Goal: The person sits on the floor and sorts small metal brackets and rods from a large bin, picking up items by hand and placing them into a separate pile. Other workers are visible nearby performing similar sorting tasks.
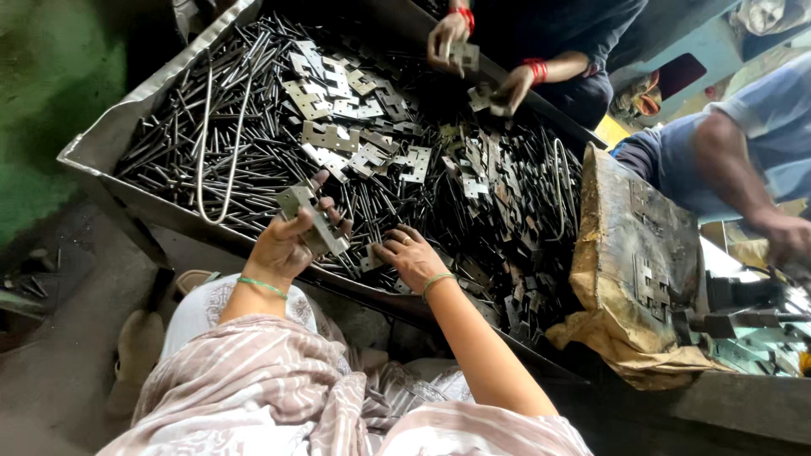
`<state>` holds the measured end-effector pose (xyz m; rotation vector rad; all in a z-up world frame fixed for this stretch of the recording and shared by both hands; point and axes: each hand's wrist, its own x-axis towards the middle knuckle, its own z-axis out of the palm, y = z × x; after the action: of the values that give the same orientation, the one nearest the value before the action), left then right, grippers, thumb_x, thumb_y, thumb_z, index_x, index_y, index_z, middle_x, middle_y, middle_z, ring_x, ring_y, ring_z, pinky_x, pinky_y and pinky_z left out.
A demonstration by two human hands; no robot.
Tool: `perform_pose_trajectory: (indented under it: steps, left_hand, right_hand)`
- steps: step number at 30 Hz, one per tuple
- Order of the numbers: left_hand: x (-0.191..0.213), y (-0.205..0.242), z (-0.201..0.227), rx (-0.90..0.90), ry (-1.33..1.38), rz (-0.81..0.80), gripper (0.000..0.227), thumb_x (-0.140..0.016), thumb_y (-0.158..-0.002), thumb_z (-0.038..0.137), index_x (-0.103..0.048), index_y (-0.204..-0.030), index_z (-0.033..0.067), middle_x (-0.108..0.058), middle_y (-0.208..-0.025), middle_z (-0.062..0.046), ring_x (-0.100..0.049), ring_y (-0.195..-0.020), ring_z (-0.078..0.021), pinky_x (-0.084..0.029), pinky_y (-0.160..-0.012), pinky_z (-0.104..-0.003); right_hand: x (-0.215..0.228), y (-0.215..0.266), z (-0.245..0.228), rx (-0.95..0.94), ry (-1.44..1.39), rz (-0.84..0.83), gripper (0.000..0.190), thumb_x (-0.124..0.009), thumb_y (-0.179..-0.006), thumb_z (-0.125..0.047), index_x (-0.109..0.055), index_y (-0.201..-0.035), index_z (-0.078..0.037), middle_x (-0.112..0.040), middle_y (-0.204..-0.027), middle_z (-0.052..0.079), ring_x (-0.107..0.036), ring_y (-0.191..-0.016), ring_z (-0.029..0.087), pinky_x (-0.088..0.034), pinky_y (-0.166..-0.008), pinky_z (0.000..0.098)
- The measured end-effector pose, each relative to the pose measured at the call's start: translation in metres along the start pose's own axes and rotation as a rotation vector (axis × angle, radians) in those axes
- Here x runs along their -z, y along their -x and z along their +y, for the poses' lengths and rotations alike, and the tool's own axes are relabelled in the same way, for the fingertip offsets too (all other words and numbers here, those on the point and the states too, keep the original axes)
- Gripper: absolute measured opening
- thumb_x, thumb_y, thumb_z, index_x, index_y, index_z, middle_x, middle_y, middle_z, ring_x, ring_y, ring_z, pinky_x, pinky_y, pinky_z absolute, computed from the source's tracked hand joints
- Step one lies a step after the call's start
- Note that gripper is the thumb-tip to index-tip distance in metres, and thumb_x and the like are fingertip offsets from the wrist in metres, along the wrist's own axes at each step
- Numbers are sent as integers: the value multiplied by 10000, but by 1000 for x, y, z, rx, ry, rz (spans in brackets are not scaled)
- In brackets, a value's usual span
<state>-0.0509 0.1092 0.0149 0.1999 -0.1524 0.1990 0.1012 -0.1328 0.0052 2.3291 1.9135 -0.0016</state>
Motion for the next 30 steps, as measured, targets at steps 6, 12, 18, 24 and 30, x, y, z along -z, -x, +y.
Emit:
perform_pose_trajectory:
  steps: [6,12,18,24,30]
  left_hand:
    - [6,-8,-18,66,-84,198,659,-810,-848,187,-490,-1409,55,-689,-1144,-106,-709,-1056,-281,-623,-955,-505]
    - [-5,-17,-74,285,-223,339,478,-763,-814,193,-574,-1248,127,-722,-1111,-134,-726,-971,-296,-636,-789,-444]
    - [24,-13,-125,160,-385,297,279,-790,-938,118,-666,-1164,14,-706,-1044,-86,-692,-919,-223,-602,-738,-371]
    - [19,-25,-113,-6,-1183,304,184,-612,-1039,164,-714,-1149,57,-728,-972,-71,-673,-825,-143,-539,-736,-360]
    - [14,-28,-75,282,-2372,226,345,-735,-904,333,-681,-1079,41,-738,-990,-220,-714,-944,-422,-573,-825,-509]
  right_hand:
    - [13,36,22,-462,-517,296,440,-757,-816,30,-645,-1232,-60,-735,-1098,108,-730,-1004,242,-597,-884,365]
    - [46,51,12,-782,-1526,422,477,-809,-772,59,-646,-1217,12,-746,-1053,88,-723,-873,162,-602,-724,317]
    - [58,44,-43,-396,-951,441,478,-770,-917,-12,-628,-1373,16,-718,-1208,123,-686,-1077,182,-567,-905,303]
    - [69,62,-18,-804,-1818,617,497,-705,-856,91,-603,-1342,61,-726,-1170,148,-709,-1017,215,-589,-856,322]
    - [62,173,109,-1072,-1863,1113,452,-689,-858,96,-638,-1306,63,-730,-1088,171,-724,-872,251,-617,-727,358]
